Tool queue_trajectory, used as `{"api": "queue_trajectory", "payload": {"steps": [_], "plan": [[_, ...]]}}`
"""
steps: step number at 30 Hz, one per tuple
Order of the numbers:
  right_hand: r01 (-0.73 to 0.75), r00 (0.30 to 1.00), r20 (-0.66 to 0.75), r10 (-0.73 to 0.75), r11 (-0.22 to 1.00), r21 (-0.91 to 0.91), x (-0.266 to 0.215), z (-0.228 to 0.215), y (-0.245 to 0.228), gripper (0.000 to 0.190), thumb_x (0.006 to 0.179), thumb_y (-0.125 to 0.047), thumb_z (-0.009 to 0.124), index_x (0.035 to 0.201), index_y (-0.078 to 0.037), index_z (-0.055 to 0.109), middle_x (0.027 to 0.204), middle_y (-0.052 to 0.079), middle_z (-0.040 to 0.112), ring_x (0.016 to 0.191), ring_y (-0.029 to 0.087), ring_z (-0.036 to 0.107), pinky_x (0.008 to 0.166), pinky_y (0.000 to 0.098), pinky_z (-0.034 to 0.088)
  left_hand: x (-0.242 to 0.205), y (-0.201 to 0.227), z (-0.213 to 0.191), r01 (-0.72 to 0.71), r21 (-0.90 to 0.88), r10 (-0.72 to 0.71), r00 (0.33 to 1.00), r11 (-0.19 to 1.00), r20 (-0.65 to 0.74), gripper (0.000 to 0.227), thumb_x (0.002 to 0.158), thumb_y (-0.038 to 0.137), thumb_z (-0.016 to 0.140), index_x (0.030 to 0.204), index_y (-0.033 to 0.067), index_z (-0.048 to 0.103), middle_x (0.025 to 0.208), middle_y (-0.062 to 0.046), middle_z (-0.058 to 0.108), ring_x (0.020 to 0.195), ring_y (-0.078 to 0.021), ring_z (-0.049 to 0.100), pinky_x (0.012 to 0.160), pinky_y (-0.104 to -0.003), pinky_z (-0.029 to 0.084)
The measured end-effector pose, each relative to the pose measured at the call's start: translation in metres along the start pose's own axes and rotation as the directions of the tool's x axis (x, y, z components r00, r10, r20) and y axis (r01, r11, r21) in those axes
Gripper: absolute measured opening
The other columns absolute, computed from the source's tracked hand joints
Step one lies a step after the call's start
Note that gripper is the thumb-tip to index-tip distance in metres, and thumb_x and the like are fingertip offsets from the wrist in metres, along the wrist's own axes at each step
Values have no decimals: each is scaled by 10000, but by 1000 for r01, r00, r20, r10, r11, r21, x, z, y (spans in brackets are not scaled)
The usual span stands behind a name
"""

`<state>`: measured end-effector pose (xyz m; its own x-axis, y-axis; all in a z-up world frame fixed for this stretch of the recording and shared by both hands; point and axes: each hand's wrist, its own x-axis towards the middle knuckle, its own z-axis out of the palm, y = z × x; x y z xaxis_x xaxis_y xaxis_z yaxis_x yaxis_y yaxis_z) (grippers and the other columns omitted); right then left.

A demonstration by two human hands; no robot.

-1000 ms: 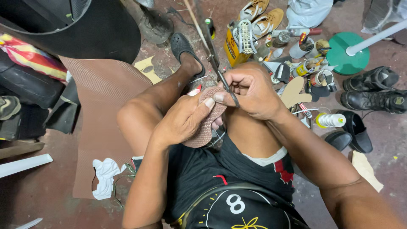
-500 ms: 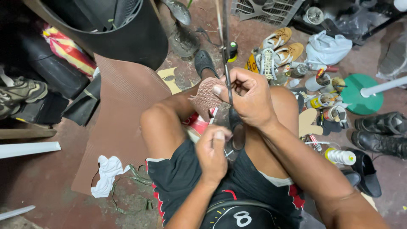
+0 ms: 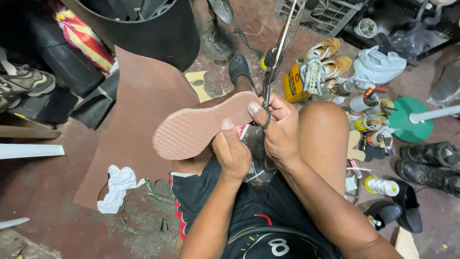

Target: The person cuts around the edges of a light-colored shoe sole with scissors, then holds and turns the sole over to check it.

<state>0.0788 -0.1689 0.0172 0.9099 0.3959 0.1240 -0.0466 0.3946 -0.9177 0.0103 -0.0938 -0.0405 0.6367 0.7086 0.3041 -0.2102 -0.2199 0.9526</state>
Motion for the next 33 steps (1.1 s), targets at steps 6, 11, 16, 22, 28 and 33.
{"api": "queue_trajectory", "payload": {"steps": [6, 11, 16, 22, 28, 33], "plan": [[-79, 996, 31, 78, 997, 24, -11, 1, 17, 256, 993, -117, 678, 1200, 33, 661, 1106, 74, 724, 1005, 115, 671, 955, 295, 530, 21, 5, -15, -88, 19, 88, 996, 996, 30, 375, 1159, 222, 411, 967, -44, 592, 845, -167, 653, 724, -286, 598, 703, -413, 471], [-41, 998, 45, 40, 999, 12, -8, -3, 24, 232, 1020, -111, 667, 1203, 31, 655, 1093, 68, 716, 995, 114, 663, 938, 297, 534, 32, 10, -23, 71, -122, -48, 982, 990, 185, 463, 1144, 339, 388, 1087, -45, 640, 852, -98, 685, 690, -142, 599, 634, -301, 491], [-205, 978, 86, 190, 952, 226, -4, -10, 23, 212, 1027, -154, 684, 1138, 24, 657, 919, 61, 656, 812, 140, 600, 754, 311, 494, 49, 11, -28, 318, -394, -126, 888, 862, 442, 707, 1112, 541, 404, 1422, -80, 539, 1018, -79, 698, 785, -89, 603, 688, -238, 506], [-359, 933, 124, 337, 869, 340, 0, -19, 25, 228, 1019, -201, 685, 953, 6, 614, 858, 102, 647, 775, 204, 619, 743, 342, 507, 56, 2, -20, 364, -520, -88, 873, 773, 480, 844, 1079, 593, 476, 1575, -77, 347, 1045, -93, 669, 733, -76, 550, 642, -217, 464], [-306, 952, 71, 298, 909, 282, 0, -20, 34, 210, 1027, -188, 692, 1072, 13, 651, 873, 59, 640, 768, 139, 588, 742, 301, 490, 53, -6, -22, 429, -534, -142, 857, 728, 496, 700, 1103, 526, 473, 1521, -35, 443, 990, -71, 681, 751, -68, 582, 666, -221, 485], [-90, 995, 43, 93, 994, -54, -4, -15, 29, 246, 1037, -161, 664, 1188, 31, 634, 1016, 34, 694, 896, 78, 626, 845, 258, 527, 55, 9, -19, 372, -221, -284, 894, 902, 347, 375, 1082, 311, 576, 1110, -43, 694, 862, -40, 698, 707, -71, 602, 637, -237, 502]]}}
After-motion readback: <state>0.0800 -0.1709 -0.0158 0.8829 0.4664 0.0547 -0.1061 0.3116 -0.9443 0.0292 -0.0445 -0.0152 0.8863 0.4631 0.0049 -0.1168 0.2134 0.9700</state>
